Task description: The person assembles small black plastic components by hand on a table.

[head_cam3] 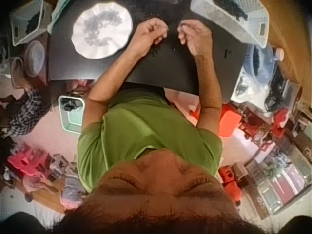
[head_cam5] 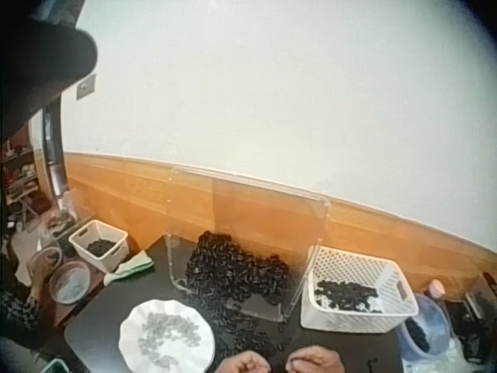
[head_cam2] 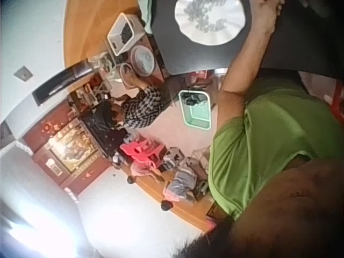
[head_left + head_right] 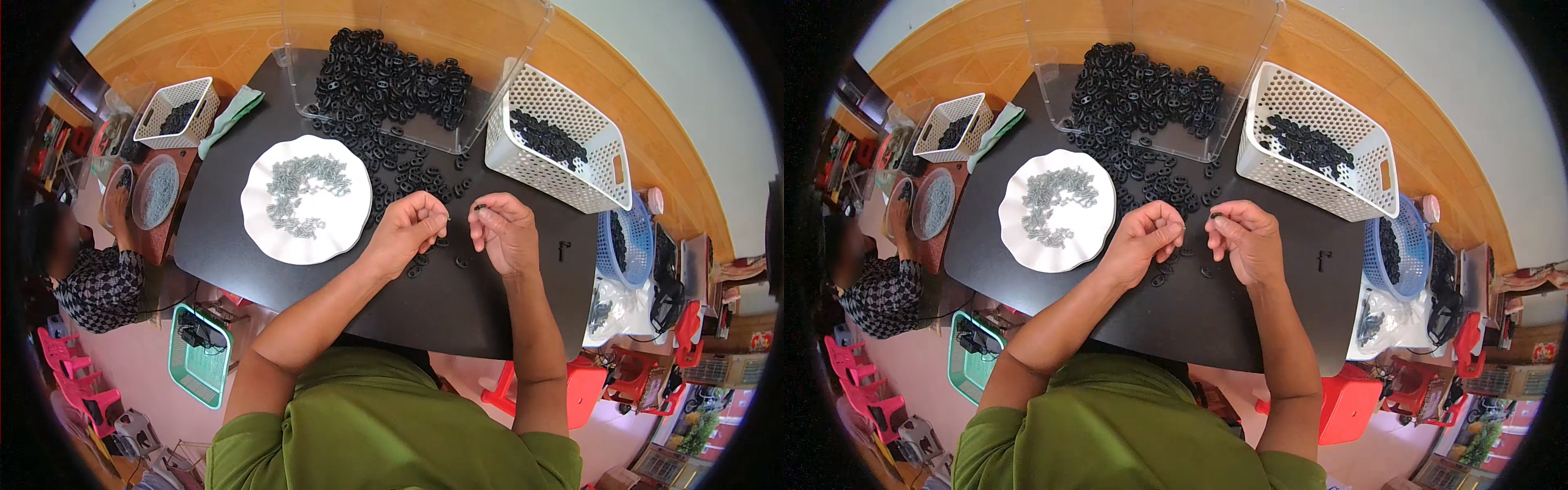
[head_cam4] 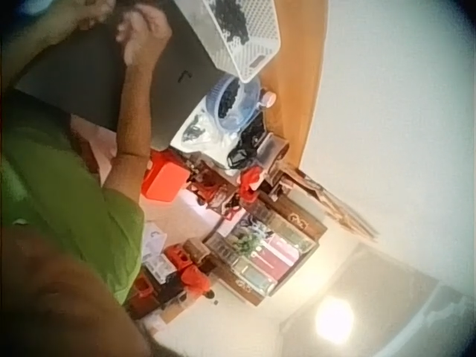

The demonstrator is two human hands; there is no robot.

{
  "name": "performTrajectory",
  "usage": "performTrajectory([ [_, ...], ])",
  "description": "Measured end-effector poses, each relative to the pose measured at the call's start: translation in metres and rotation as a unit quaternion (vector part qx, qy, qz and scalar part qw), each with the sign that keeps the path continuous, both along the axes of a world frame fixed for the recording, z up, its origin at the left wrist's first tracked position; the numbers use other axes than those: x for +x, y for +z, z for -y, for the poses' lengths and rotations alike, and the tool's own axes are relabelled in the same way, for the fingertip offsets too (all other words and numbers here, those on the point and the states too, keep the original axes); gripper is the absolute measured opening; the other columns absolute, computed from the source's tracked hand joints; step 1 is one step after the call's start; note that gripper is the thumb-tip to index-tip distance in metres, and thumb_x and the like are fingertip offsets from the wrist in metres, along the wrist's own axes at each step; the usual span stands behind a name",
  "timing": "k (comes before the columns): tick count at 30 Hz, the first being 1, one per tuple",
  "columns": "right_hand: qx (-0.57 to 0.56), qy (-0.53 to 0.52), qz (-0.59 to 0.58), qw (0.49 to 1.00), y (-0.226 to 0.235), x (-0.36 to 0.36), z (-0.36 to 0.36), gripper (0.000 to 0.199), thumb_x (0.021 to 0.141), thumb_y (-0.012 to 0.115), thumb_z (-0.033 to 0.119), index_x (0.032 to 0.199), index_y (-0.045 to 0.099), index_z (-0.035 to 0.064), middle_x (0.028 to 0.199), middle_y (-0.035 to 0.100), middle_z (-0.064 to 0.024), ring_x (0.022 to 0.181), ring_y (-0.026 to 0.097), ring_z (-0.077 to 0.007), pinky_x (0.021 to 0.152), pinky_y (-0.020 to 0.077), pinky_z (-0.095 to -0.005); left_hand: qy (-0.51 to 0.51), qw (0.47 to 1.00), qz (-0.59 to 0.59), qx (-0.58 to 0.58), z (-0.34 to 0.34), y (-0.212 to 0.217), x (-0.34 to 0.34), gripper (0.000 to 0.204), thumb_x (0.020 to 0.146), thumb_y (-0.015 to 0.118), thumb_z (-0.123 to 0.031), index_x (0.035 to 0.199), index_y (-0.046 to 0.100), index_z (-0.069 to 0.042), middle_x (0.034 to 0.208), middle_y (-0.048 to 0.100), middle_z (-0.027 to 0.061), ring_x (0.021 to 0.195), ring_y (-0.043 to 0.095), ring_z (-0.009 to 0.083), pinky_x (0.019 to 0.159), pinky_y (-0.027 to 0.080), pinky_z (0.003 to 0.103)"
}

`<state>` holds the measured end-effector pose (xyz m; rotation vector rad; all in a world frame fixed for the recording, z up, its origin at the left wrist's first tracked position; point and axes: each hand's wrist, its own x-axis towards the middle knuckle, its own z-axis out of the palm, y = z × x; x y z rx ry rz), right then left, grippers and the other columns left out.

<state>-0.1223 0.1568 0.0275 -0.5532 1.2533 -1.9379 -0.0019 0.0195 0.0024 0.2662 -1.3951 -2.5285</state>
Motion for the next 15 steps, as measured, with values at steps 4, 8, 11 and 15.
performTrajectory([
  [4, -0.011, 0.007, 0.020, 1.000, -0.007, -0.001, -0.001, 0.011, 0.080, 0.054, -0.004, 0.089, 0.059, -0.0034, 0.077, 0.061, -0.0117, 0.058, 0.058, -0.0148, 0.048, 0.0490, -0.0257, -0.003, 1.000, 0.008, -0.007, -0.001, 0.000, 0.000, 0.009, 0.087, 0.056, -0.013, 0.084, 0.053, -0.006, 0.069, 0.054, 0.0002, 0.055, 0.046, 0.0040, 0.047, 0.035, 0.016],
  [8, -0.037, -0.013, 0.013, 0.999, -0.005, 0.002, 0.000, 0.012, 0.080, 0.054, -0.004, 0.091, 0.059, -0.0046, 0.076, 0.061, -0.0112, 0.057, 0.058, -0.0151, 0.048, 0.0485, -0.0250, -0.011, 1.000, 0.004, -0.011, -0.001, -0.001, 0.001, 0.009, 0.087, 0.056, -0.014, 0.085, 0.053, -0.006, 0.069, 0.054, 0.0002, 0.055, 0.046, 0.0040, 0.047, 0.035, 0.016],
  [11, -0.006, -0.017, -0.032, 0.999, -0.004, 0.004, 0.000, 0.014, 0.079, 0.055, -0.005, 0.092, 0.059, -0.0051, 0.075, 0.060, -0.0102, 0.057, 0.057, -0.0143, 0.049, 0.0485, -0.0245, -0.017, 1.000, 0.004, -0.010, -0.002, -0.001, 0.000, 0.009, 0.087, 0.056, -0.014, 0.085, 0.053, -0.006, 0.070, 0.054, 0.0002, 0.055, 0.046, 0.0041, 0.047, 0.035, 0.016],
  [15, 0.050, -0.037, -0.069, 0.996, 0.009, 0.014, 0.006, 0.016, 0.077, 0.058, -0.007, 0.093, 0.058, -0.0058, 0.074, 0.059, -0.0087, 0.058, 0.056, -0.0117, 0.049, 0.0480, -0.0233, -0.022, 1.000, 0.005, -0.005, -0.002, -0.002, 0.000, 0.009, 0.087, 0.056, -0.014, 0.085, 0.053, -0.006, 0.070, 0.054, 0.0002, 0.056, 0.046, 0.0040, 0.047, 0.035, 0.015],
])
